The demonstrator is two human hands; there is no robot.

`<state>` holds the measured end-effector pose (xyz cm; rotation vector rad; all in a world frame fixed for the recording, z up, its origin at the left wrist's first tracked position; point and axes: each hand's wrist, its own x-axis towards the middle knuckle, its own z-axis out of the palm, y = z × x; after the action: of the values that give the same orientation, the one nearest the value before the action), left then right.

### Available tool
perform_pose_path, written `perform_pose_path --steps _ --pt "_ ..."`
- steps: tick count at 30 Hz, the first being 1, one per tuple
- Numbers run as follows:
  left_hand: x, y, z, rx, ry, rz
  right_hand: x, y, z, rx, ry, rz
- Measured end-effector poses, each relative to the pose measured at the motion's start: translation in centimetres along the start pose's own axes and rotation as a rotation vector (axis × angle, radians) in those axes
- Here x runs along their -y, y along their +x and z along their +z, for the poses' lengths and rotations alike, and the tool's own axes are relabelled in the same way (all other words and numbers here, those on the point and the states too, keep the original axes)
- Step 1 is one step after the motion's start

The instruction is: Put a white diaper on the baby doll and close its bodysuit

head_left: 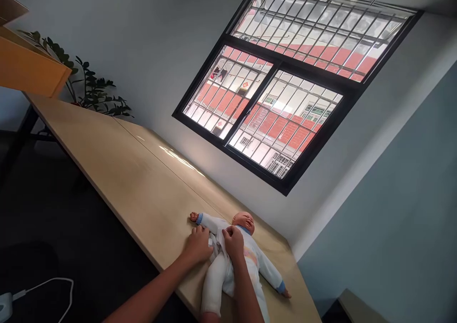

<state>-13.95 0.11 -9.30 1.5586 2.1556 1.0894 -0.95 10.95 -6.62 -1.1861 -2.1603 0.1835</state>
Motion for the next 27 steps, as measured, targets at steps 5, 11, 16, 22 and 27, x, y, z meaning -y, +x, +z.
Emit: perform_pose_path --steps 5,11,16,22,27 --pt "-0.6 2.2 0.9 0.027 -0.031 -0.037 -0.2 0.2 -0.1 -0.041 0.123 0.004" --pt "0.5 3.7 1.4 0.119 -0.203 0.054 -1.0 0.4 -0.7 -0.117 0.224 0.034" --pt "1.4 5.0 1.8 0.107 -0.352 0.014 -1.1 0.9 -1.6 -0.126 0.19 0.031" --pt "1.6 4.8 1.7 0.092 -0.479 -0.087 0.8 0.4 -0.7 0.037 -0.014 -0.091" --pt "1.1 4.5 1.0 0.131 -0.574 -0.156 2.5 -0.8 -0.1 0.076 -0.201 -0.154"
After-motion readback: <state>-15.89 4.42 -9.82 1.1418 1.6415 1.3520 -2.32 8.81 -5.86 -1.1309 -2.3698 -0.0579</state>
